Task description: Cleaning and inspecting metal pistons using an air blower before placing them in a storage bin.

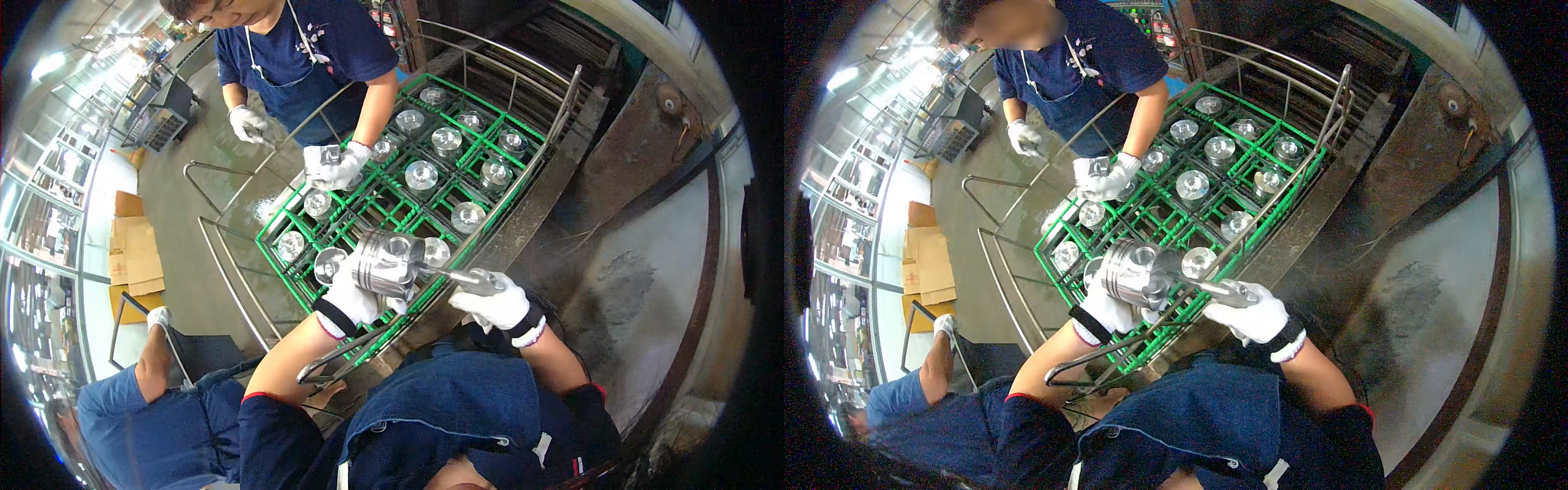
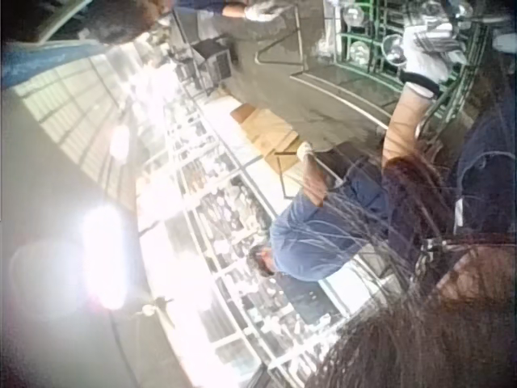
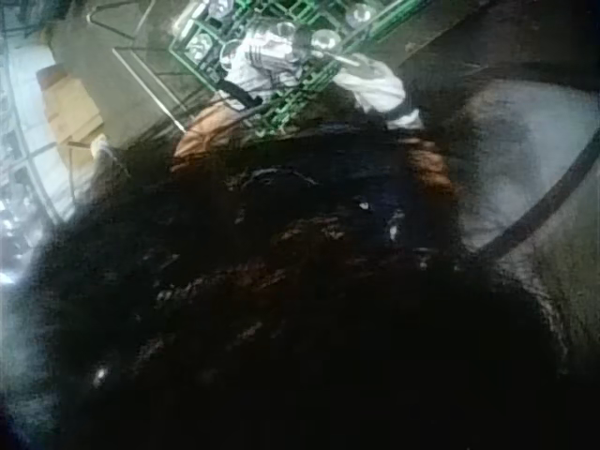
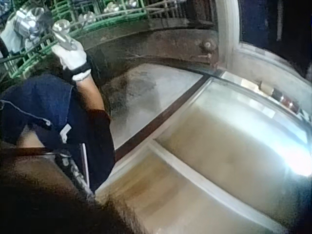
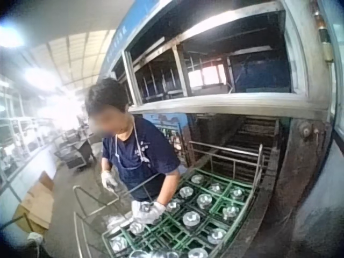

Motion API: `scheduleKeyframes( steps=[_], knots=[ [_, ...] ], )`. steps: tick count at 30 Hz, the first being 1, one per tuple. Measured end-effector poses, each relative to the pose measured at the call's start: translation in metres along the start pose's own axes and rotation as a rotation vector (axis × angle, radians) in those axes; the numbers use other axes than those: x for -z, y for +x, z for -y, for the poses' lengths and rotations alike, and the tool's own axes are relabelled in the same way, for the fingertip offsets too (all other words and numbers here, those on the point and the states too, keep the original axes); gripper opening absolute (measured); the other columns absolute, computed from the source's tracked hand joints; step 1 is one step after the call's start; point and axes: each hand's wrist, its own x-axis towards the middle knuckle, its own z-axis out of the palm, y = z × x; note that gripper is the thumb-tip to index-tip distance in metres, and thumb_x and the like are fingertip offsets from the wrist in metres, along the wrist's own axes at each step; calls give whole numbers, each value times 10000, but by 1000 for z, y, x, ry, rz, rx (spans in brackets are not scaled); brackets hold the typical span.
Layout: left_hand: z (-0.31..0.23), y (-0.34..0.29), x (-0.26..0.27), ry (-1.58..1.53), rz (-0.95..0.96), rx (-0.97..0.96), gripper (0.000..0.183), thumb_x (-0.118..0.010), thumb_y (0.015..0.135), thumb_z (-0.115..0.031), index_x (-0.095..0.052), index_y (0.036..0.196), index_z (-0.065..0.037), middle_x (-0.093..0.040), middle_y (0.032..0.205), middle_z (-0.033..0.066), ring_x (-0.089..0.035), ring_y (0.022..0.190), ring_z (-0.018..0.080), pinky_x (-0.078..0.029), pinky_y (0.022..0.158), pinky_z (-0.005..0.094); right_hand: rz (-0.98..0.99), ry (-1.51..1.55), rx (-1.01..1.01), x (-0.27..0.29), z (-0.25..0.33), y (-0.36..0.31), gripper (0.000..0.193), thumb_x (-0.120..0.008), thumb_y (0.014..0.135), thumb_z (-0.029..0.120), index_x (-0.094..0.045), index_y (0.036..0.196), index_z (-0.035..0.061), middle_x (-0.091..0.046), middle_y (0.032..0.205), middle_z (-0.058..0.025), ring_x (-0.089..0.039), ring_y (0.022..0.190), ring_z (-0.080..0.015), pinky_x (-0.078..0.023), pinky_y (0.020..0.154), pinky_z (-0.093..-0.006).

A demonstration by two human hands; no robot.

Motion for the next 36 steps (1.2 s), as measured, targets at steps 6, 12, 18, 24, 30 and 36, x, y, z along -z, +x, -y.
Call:
scheduleKeyframes(
  steps=[6,12,18,24,30,36],
  knots=[
    [-12,-1,10,-1483,211,495,408,-307,1014,-402,-551,1142,-102,-636,957,70,-631,815,224,-547,659,364,73,32,2,7,-2,6,138,-728,831,130,-651,844,16,-553,555,-12,-463,375,-94,-333,343,-247],
    [10,-6,7,-773,-172,224,370,-410,977,-241,-578,1172,25,-684,990,145,-682,798,249,-595,616,362,-141,9,35,25,-13,-16,104,-726,813,86,-651,771,28,-553,525,0,-500,384,-95,-364,353,-242],
    [-1,-4,0,-1341,-116,377,359,-482,973,-245,-561,1221,3,-662,1093,145,-671,922,249,-596,781,387,-182,-147,104,36,-10,-35,196,-778,826,202,-676,917,62,-621,677,22,-552,513,-48,-420,454,-213],
    [6,-10,-4,-1366,-111,377,405,-499,959,-278,-542,1253,-3,-637,1186,153,-637,1037,272,-558,862,442,-325,-302,105,21,-1,-41,236,-779,825,260,-680,902,60,-604,653,32,-557,600,-33,-440,535,-218],
    [15,-7,-8,-1022,-439,323,335,-503,853,-140,-568,1163,-31,-642,1020,68,-616,939,185,-511,831,340,-295,-361,352,19,-33,-51,255,-800,804,258,-687,920,61,-630,692,20,-597,615,-76,-463,545,-230],
    [37,-6,-4,-849,-344,380,340,-538,835,-87,-560,1163,0,-631,974,42,-604,833,111,-502,755,252,177,-380,168,25,-2,-67,187,-794,813,182,-699,922,64,-652,756,34,-577,693,-37,-461,621,-226]
  ],
)
